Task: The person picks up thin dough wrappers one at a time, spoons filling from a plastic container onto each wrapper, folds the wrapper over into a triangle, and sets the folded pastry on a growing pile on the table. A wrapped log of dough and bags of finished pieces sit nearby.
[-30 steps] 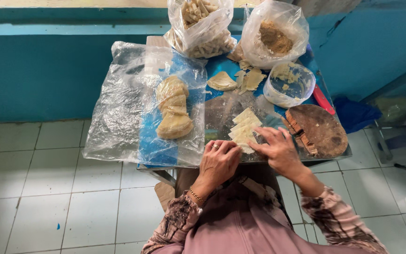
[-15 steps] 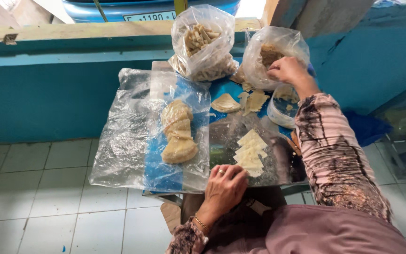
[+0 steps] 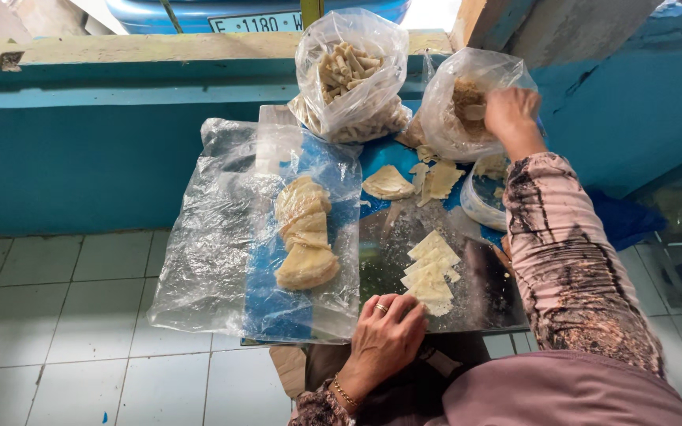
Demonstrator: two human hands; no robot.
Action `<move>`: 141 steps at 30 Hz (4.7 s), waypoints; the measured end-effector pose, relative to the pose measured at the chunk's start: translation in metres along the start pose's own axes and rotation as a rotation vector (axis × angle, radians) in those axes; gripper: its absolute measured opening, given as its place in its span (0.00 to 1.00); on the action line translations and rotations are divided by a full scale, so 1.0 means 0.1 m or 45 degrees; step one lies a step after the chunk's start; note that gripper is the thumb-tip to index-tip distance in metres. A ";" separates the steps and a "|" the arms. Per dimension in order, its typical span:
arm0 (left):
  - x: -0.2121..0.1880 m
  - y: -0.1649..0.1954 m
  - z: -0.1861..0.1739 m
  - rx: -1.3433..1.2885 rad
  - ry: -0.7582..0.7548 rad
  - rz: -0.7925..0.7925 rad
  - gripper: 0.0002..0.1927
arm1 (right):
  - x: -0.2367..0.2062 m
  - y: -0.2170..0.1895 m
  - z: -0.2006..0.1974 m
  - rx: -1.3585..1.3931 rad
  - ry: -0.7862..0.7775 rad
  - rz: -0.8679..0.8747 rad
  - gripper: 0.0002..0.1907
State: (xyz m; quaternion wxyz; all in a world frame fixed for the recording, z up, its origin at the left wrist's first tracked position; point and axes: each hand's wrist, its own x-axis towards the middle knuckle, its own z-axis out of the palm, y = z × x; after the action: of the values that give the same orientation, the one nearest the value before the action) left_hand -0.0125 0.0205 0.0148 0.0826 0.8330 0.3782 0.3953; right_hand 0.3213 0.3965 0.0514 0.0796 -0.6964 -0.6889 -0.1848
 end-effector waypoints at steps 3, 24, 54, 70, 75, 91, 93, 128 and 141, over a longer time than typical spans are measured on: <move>0.00 -0.01 -0.01 -0.005 -0.008 0.008 0.10 | -0.12 0.03 0.03 0.071 -0.126 -0.098 0.12; -0.05 -0.04 0.01 -0.280 0.146 -0.202 0.08 | -2.30 0.00 -1.02 1.155 -0.144 -0.050 0.11; 0.01 -0.03 0.11 -0.008 0.067 -0.063 0.10 | -3.47 -0.70 -1.32 0.926 0.128 -0.059 0.07; -0.01 0.05 0.13 0.115 0.066 -0.366 0.09 | -0.67 -0.03 -0.47 0.229 0.448 0.067 0.05; 0.02 0.04 0.15 0.127 0.056 -0.400 0.08 | -1.35 -0.39 -0.97 0.287 0.668 -0.207 0.12; 0.03 0.06 0.20 -0.172 0.098 -0.385 0.07 | -3.91 -1.25 -1.42 0.951 0.183 0.092 0.08; 0.01 0.08 0.20 -0.246 0.123 -0.354 0.08 | -3.91 -1.26 -1.39 0.977 0.256 0.048 0.07; 0.20 -0.30 0.37 -0.190 -0.039 -0.103 0.03 | -3.57 -1.24 -1.05 1.172 -0.039 -0.072 0.08; 0.19 -0.22 0.28 -0.334 -0.001 -0.272 0.04 | -3.67 -1.31 -1.27 0.922 0.245 -0.294 0.06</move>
State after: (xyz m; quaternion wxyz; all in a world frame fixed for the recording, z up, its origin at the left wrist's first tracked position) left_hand 0.0030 0.0536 -0.0017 0.2325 0.7703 0.4096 0.4299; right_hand 0.1798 0.0137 0.0150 0.3631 -0.5205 -0.7728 -0.0021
